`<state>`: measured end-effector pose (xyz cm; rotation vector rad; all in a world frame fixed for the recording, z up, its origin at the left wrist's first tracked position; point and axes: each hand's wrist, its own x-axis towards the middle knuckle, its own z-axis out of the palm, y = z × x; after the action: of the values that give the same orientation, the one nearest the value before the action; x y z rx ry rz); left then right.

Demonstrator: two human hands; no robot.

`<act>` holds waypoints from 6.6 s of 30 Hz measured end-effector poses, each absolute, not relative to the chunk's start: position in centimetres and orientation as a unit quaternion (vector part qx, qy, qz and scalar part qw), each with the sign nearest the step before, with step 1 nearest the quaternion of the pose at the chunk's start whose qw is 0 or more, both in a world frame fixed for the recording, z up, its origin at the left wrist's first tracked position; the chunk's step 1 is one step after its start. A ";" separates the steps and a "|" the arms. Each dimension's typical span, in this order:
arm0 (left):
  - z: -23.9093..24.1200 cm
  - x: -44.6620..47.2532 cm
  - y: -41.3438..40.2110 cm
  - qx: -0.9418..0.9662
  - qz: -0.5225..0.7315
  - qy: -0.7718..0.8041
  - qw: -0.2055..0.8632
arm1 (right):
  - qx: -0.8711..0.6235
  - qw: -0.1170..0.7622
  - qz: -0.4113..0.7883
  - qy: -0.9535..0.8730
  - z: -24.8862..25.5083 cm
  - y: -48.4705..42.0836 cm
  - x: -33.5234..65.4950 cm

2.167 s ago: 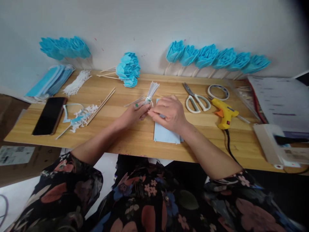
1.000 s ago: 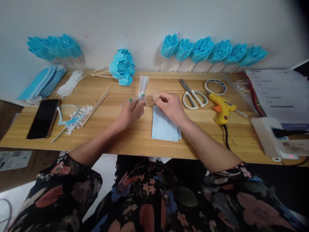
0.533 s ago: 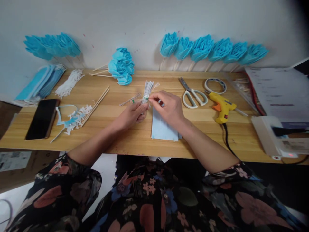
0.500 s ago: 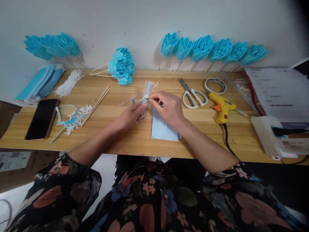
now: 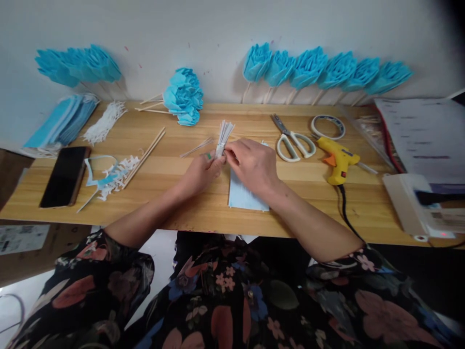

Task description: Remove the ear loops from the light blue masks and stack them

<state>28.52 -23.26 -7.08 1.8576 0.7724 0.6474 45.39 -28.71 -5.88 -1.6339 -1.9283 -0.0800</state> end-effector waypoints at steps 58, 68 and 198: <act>-3.7 28.8 -23.7 0.890 -0.016 0.456 0.007 | -0.535 0.497 0.480 -0.486 -3.7 -28.0 47.6; -4.5 28.2 -23.0 0.886 0.023 0.462 0.033 | -0.608 0.439 0.132 -0.648 -4.2 -28.9 47.0; -5.3 27.3 -19.7 0.600 0.265 0.365 0.660 | -0.443 0.659 0.475 -0.379 -4.4 -24.5 51.6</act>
<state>27.30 -19.65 -5.34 1.3584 0.8249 0.6005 51.57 -24.55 -4.38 -1.0039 -0.8584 1.0746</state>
